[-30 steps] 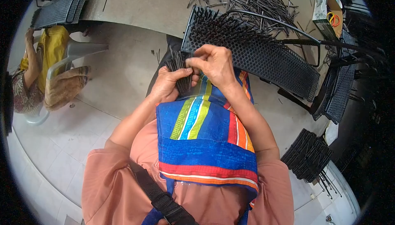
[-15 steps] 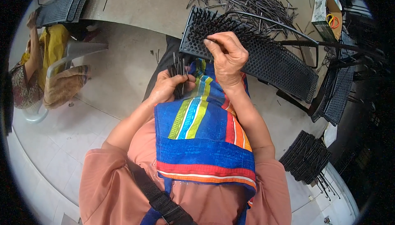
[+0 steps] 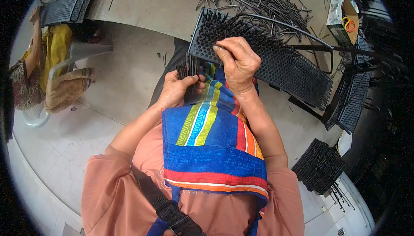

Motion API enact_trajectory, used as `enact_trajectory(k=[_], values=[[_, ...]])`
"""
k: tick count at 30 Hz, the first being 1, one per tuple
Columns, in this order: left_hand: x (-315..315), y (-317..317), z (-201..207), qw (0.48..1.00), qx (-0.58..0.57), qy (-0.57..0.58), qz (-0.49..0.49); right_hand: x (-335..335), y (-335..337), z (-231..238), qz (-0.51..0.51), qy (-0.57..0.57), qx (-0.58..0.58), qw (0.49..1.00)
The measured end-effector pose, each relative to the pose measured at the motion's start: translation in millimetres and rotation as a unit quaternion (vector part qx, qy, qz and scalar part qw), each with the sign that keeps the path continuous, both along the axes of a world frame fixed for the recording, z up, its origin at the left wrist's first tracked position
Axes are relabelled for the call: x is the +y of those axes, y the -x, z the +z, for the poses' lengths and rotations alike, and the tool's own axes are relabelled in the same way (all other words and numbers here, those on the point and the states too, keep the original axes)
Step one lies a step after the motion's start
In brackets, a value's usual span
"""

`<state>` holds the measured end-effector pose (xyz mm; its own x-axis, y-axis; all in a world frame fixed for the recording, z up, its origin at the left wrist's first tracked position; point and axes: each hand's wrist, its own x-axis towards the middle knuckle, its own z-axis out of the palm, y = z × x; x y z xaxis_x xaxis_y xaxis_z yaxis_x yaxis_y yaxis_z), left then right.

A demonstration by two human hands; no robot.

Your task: Manually inserting thin metal rods into a perforated metal grid or plate structure.

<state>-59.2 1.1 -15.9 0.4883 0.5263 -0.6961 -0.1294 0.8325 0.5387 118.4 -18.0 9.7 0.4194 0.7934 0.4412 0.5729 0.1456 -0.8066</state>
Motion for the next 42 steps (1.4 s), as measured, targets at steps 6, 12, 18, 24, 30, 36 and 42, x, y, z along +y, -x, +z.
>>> enact_trajectory(k=[6,12,18,24,30,36,42], values=[[-0.6,-3.5,1.9,1.0,0.0,-0.016,0.019,-10.3,4.4,-7.6,0.058,-0.013,-0.048,0.997],[0.4,-2.9,2.9,1.0,-0.01,0.0,0.019,-15.3,8.6,-11.1,0.091,-0.042,-0.166,0.981],[1.6,-3.4,1.8,1.0,-0.007,0.008,0.02,-6.9,10.2,-16.7,0.048,0.01,-0.059,0.997],[6.0,-5.9,1.5,0.999,-0.01,0.037,0.01,10.1,10.3,-5.8,-0.001,0.101,0.004,0.995],[5.6,-8.0,-1.7,0.998,-0.009,0.063,0.025,17.4,4.5,-2.5,0.022,0.103,-0.078,0.991],[9.0,-12.3,4.0,0.995,-0.032,0.076,0.049,6.2,4.5,0.3,0.013,0.114,-0.116,0.987],[5.5,-14.1,10.7,0.996,-0.074,0.012,0.037,-18.9,11.2,-17.8,0.12,0.289,0.239,0.919]])
